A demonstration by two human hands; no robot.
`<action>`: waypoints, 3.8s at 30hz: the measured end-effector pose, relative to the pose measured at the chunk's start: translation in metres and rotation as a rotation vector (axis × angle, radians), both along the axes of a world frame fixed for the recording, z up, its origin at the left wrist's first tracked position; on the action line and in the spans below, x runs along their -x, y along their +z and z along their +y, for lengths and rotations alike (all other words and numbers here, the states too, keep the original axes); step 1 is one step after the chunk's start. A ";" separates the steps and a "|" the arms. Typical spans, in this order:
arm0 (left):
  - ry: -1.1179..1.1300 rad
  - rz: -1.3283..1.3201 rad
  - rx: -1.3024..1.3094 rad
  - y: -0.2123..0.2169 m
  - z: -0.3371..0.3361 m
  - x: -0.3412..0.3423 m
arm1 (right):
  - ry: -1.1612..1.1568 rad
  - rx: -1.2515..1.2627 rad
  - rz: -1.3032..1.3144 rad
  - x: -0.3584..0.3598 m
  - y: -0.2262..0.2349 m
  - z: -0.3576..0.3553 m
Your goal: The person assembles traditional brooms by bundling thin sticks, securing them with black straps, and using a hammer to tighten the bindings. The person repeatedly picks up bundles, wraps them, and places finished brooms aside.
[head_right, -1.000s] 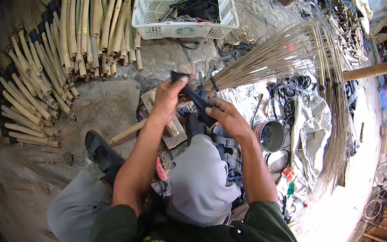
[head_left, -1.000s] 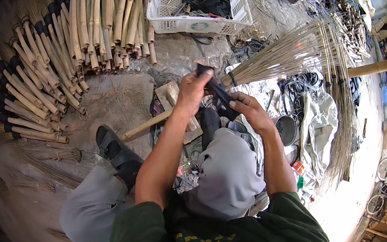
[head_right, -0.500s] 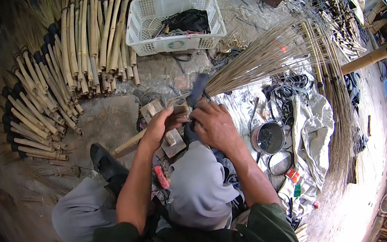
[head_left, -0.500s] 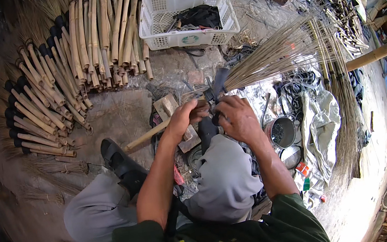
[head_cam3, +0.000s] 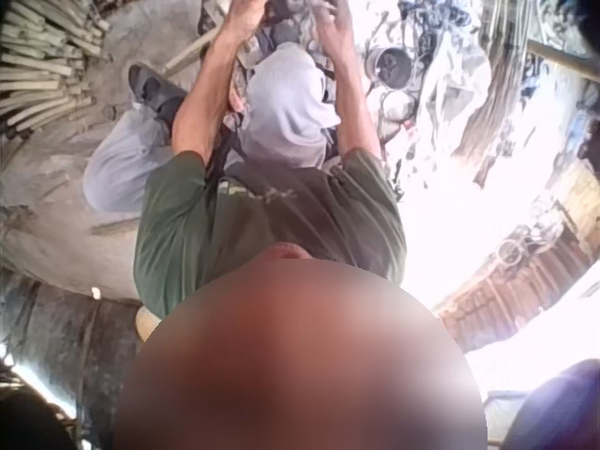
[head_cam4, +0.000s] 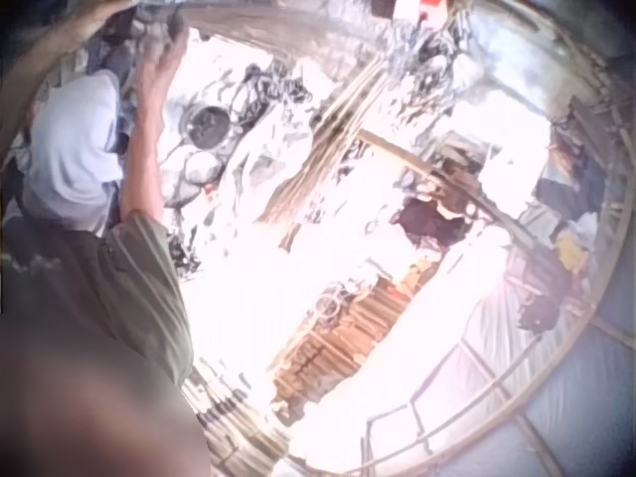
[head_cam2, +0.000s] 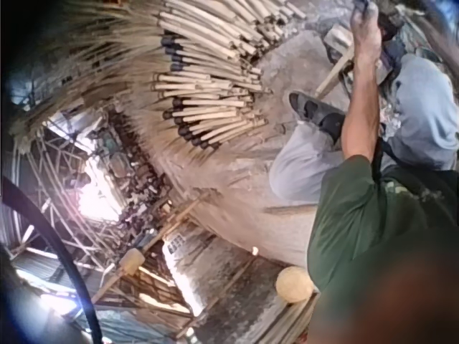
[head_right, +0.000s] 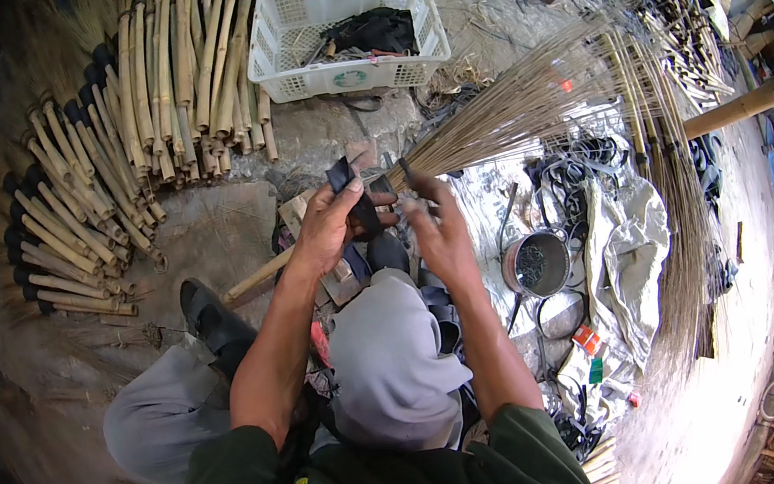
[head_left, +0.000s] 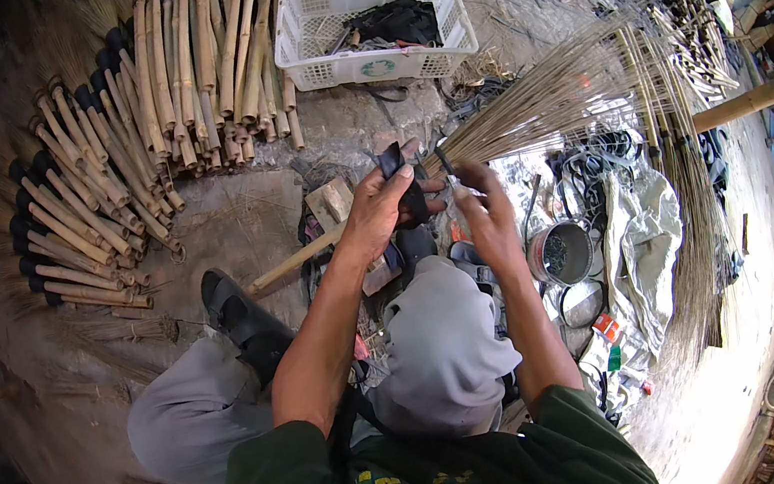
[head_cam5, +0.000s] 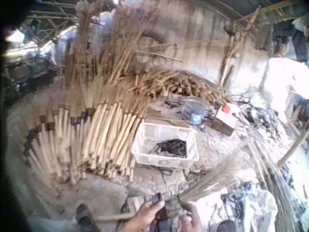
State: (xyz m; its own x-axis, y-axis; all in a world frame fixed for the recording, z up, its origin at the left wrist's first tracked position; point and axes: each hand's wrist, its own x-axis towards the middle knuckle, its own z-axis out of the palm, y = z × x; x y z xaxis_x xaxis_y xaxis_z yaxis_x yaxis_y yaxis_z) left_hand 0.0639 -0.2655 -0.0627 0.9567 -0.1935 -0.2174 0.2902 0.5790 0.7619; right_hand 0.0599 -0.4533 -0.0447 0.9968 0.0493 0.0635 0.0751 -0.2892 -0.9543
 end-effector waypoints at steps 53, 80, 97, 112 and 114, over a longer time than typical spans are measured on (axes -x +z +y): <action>0.076 0.105 -0.405 -0.079 0.020 -0.008 | 0.093 -0.335 0.434 0.021 -0.075 0.010; 0.294 -0.558 -0.688 0.054 -0.011 -0.130 | 0.209 -0.369 0.156 -0.075 0.026 0.007; 0.029 -0.403 -0.739 -0.132 -0.030 -0.130 | -0.172 -0.217 0.384 -0.017 -0.101 -0.043; -0.085 -0.245 -0.614 -0.141 -0.036 -0.139 | -0.188 -0.125 0.365 -0.027 -0.132 -0.056; -0.107 -0.214 -0.517 -0.145 -0.036 -0.141 | -0.184 -0.078 0.377 -0.037 -0.154 -0.051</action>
